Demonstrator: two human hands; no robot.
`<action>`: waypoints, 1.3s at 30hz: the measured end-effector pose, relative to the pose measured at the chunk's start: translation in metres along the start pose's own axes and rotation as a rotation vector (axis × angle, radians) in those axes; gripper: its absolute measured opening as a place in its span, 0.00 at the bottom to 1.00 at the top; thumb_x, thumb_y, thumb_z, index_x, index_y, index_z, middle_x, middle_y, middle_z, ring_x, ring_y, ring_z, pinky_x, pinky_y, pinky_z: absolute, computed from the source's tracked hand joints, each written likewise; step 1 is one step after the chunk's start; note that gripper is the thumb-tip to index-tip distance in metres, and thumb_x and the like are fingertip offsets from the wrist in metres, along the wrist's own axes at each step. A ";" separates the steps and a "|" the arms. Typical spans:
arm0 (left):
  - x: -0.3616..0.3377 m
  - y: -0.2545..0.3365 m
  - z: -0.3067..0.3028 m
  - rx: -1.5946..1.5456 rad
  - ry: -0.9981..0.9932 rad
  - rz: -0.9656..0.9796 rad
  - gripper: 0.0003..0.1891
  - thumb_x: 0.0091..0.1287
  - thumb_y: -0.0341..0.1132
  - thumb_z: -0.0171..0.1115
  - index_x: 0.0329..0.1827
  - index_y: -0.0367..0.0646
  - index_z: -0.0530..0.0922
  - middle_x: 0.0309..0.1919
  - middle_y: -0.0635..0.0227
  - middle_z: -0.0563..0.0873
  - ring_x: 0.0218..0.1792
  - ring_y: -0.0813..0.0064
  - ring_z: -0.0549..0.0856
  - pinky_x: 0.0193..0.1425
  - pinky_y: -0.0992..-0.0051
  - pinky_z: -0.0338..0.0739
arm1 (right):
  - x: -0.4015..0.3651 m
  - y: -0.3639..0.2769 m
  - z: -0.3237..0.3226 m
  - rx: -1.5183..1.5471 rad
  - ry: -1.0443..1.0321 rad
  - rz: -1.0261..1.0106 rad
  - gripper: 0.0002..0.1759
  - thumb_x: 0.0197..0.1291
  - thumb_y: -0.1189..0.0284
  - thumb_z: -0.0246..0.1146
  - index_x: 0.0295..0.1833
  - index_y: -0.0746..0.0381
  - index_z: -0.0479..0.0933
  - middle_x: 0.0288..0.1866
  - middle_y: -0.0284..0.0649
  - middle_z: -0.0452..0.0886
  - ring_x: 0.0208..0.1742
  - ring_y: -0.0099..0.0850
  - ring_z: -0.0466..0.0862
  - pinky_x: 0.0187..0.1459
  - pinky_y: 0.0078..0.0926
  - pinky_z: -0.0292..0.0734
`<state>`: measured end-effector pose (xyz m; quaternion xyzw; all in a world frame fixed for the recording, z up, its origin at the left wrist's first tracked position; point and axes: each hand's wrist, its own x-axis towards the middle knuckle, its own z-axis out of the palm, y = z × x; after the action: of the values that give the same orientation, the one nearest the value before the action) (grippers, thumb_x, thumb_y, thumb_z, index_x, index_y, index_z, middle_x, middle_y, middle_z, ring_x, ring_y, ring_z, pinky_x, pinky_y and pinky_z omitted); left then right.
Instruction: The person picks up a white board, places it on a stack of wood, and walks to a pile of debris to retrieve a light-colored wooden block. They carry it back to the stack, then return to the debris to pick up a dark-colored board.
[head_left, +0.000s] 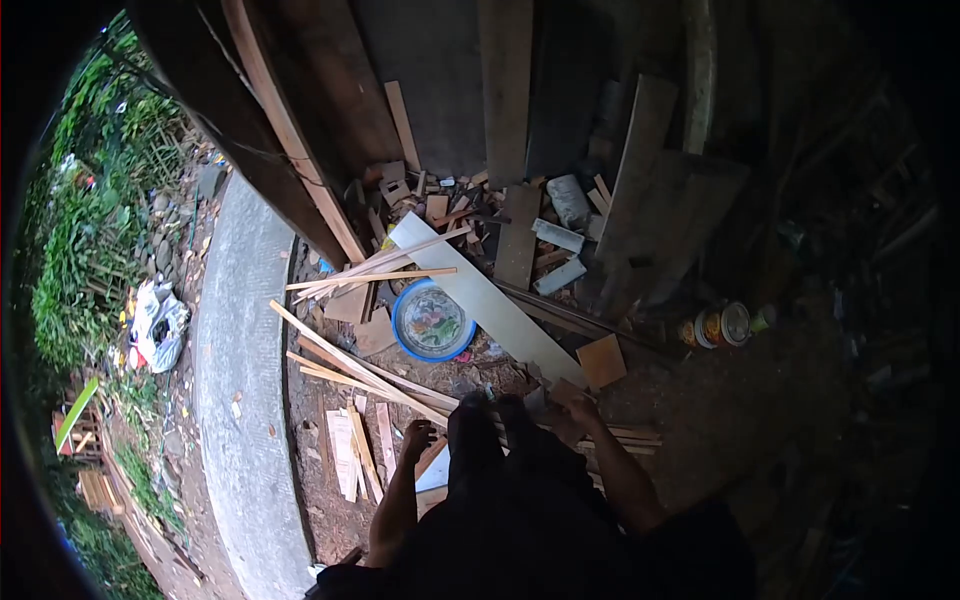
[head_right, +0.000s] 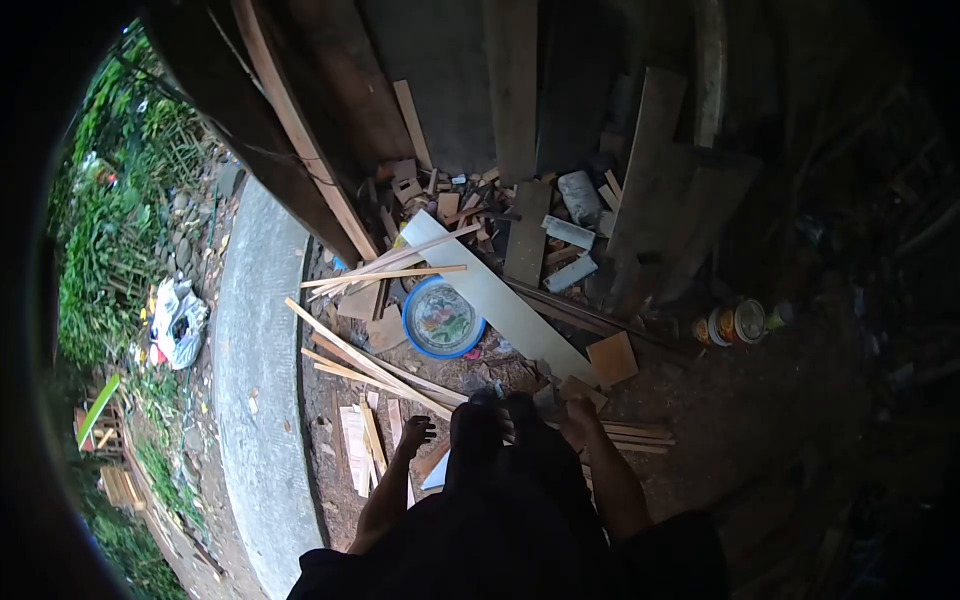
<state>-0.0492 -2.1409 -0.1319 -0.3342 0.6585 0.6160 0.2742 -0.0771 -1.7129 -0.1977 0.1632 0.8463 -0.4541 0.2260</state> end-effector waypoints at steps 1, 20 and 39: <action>0.014 0.007 -0.002 0.097 -0.021 -0.015 0.16 0.59 0.35 0.51 0.48 0.36 0.68 0.31 0.60 0.80 0.26 0.72 0.80 0.23 0.77 0.72 | -0.022 0.001 -0.011 0.031 0.040 0.072 0.21 0.55 0.60 0.54 0.48 0.64 0.69 0.36 0.45 0.75 0.33 0.27 0.78 0.32 0.28 0.73; 0.168 0.088 -0.039 0.492 -0.243 -0.123 0.10 0.58 0.34 0.50 0.41 0.42 0.70 0.25 0.62 0.81 0.18 0.71 0.80 0.17 0.74 0.71 | -0.014 -0.090 -0.060 0.388 0.036 0.659 0.20 0.58 0.66 0.51 0.51 0.68 0.65 0.42 0.46 0.73 0.35 0.33 0.77 0.37 0.33 0.75; 0.245 0.224 0.164 0.442 -0.121 0.248 0.09 0.55 0.32 0.55 0.36 0.37 0.73 0.27 0.58 0.81 0.24 0.70 0.81 0.26 0.73 0.75 | 0.251 -0.110 -0.166 0.184 -0.299 0.657 0.17 0.59 0.68 0.48 0.53 0.61 0.66 0.42 0.40 0.74 0.33 0.27 0.78 0.33 0.26 0.75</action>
<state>-0.3851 -1.9992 -0.1961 -0.1453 0.7954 0.5052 0.3018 -0.3807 -1.6143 -0.1744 0.3776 0.6620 -0.4501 0.4654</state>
